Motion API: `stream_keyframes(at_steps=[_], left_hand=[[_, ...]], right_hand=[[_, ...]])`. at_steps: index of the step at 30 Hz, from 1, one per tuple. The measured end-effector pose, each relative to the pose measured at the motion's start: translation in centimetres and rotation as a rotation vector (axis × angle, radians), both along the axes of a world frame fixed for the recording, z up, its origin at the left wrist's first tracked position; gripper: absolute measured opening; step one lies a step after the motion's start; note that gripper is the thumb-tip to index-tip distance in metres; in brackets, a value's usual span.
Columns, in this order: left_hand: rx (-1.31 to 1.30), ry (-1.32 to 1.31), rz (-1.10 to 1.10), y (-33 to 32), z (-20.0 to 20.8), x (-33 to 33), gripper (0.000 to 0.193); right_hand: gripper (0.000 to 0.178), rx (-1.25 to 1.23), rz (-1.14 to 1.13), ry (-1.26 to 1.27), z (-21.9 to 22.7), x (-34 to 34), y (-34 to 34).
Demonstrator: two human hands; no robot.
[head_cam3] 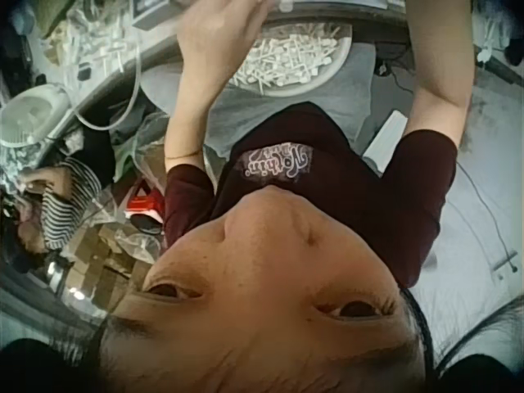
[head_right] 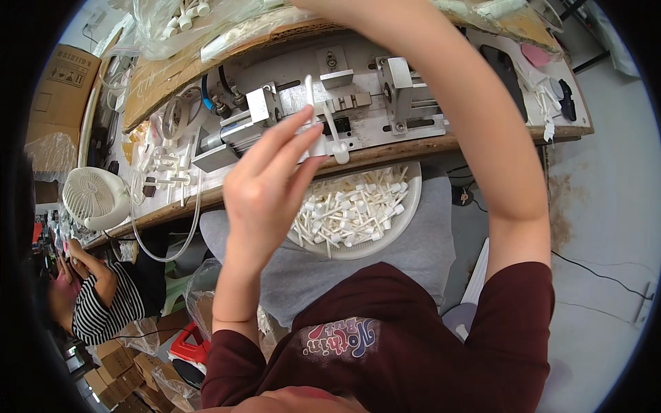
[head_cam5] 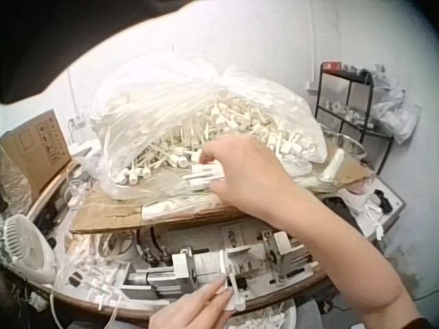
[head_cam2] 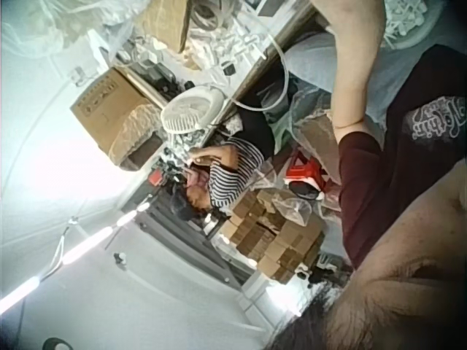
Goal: Manually assembling or pressing white plastic components using a pneumatic machine in a factory workshop.
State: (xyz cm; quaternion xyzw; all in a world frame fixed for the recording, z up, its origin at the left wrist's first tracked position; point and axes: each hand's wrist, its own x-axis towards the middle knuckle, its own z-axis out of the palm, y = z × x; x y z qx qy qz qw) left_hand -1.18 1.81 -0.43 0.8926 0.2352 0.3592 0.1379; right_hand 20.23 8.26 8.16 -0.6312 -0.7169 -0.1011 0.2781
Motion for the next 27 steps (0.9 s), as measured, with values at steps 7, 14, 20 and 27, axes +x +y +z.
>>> stream_keyframes(at_steps=[7,14,20,27], left_hand=[[0.07,0.105,0.101,-0.9,-4.1,1.6,0.025],[0.057,0.152,0.083,-0.3,-3.5,2.8,0.026],[0.044,0.15,0.093,-0.1,-4.2,2.8,0.026],[-0.379,-0.103,-0.047,0.2,-2.7,1.4,0.032]], right_hand=[[0.024,-0.483,-0.117,-0.341,1.7,-0.3,6.8],[0.023,-0.172,-0.093,-0.289,0.5,3.1,7.5],[0.024,0.048,0.033,0.36,1.7,4.6,3.5],[0.025,0.453,0.289,0.096,-1.5,4.2,-3.3]])
